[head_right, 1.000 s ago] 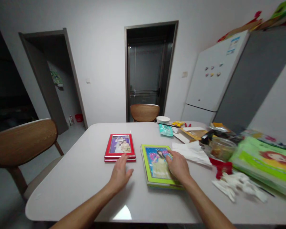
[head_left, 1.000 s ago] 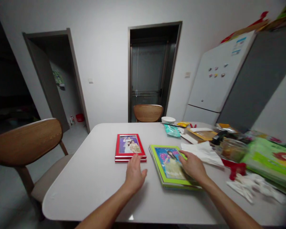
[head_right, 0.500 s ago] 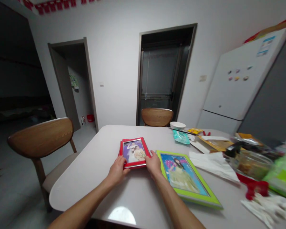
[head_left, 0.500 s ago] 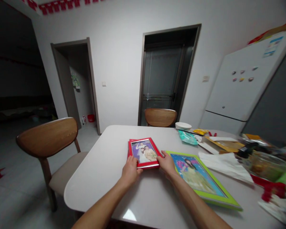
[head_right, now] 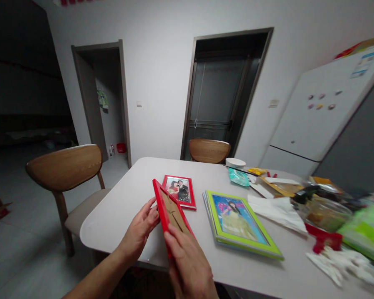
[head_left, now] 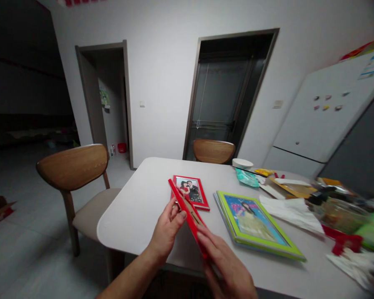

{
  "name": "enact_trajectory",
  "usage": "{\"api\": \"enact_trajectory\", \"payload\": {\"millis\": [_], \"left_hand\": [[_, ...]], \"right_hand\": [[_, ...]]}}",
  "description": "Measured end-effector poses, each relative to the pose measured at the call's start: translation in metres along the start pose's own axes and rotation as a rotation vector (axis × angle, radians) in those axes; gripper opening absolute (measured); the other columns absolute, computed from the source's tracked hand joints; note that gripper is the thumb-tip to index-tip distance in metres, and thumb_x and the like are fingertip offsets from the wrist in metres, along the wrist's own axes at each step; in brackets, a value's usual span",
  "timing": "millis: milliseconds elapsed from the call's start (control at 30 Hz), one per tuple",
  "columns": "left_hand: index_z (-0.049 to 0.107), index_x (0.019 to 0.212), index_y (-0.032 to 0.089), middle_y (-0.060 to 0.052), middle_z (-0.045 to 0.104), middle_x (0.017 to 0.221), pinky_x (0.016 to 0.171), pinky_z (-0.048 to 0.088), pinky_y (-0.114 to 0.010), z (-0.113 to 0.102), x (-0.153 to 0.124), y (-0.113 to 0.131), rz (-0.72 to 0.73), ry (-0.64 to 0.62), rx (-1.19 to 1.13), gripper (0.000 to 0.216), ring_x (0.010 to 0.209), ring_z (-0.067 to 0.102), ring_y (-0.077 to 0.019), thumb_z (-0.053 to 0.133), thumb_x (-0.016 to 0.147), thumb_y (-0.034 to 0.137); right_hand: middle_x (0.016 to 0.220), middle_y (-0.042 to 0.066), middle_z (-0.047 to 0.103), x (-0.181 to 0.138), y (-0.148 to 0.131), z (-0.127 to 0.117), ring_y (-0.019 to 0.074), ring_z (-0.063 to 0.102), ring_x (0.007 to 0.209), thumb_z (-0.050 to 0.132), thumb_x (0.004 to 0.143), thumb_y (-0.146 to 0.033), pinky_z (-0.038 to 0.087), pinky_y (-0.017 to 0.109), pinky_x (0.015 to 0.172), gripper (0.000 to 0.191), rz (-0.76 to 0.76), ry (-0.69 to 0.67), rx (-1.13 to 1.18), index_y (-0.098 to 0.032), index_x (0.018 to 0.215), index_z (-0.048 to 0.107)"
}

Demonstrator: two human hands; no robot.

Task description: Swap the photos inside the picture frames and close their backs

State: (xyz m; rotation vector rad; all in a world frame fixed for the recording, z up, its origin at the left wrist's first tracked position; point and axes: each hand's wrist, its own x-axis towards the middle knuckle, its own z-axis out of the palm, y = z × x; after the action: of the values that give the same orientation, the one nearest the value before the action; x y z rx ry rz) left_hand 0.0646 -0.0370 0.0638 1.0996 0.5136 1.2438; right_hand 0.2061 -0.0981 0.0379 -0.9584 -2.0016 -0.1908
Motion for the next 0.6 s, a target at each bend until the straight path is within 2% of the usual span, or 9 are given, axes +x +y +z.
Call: {"api": "enact_trajectory", "payload": {"millis": [133,267,400,500,600], "left_hand": [[0.034,0.122,0.015,-0.013,0.045,0.123,0.094,0.033,-0.038,-0.025,-0.025,-0.014,-0.05,0.008,0.013,0.065,0.113,0.04,-0.0261,0.063,0.066,0.033],[0.039,0.117,0.012,-0.013,0.044,0.123,0.094,0.033,-0.036,-0.05,-0.023,-0.036,-0.07,0.051,0.129,0.061,0.113,0.04,-0.0249,0.061,0.062,0.025],[0.038,0.118,0.014,-0.009,0.05,0.119,0.092,0.035,-0.033,-0.069,-0.019,-0.05,-0.114,0.104,0.472,0.06,0.108,0.046,-0.0215,0.055,0.061,0.016],[0.037,0.12,0.015,-0.006,0.051,0.118,0.093,0.034,-0.031,-0.075,-0.02,-0.051,-0.11,0.125,0.779,0.059,0.107,0.046,-0.0197,0.052,0.063,0.013],[0.038,0.12,0.014,-0.006,0.05,0.119,0.095,0.031,-0.029,-0.075,-0.021,-0.049,-0.067,0.126,0.929,0.059,0.109,0.045,-0.019,0.05,0.062,0.01]], "right_hand": [[0.114,0.008,0.054,-0.021,-0.007,0.028,0.0209,0.052,0.102,0.047,0.071,-0.01,0.047,0.031,0.082,0.059,-0.162,-0.005,0.059,-0.023,0.127,0.032],[0.1,0.01,0.063,-0.025,-0.009,0.058,0.0195,0.058,0.092,0.044,0.072,-0.011,0.049,0.03,0.076,0.049,-0.202,-0.005,0.013,-0.02,0.119,0.042],[0.091,0.01,0.065,-0.024,-0.01,0.075,0.0186,0.06,0.085,0.04,0.073,-0.009,0.05,0.029,0.073,0.034,-0.204,-0.055,-0.027,-0.017,0.101,0.055],[0.09,0.01,0.064,-0.023,-0.014,0.083,0.018,0.059,0.082,0.039,0.075,-0.01,0.05,0.029,0.071,0.027,-0.164,-0.106,-0.017,-0.016,0.094,0.057],[0.089,0.008,0.064,-0.023,-0.02,0.089,0.0174,0.058,0.08,0.039,0.076,-0.012,0.05,0.029,0.068,0.025,-0.099,-0.158,0.021,-0.018,0.093,0.057]]}}
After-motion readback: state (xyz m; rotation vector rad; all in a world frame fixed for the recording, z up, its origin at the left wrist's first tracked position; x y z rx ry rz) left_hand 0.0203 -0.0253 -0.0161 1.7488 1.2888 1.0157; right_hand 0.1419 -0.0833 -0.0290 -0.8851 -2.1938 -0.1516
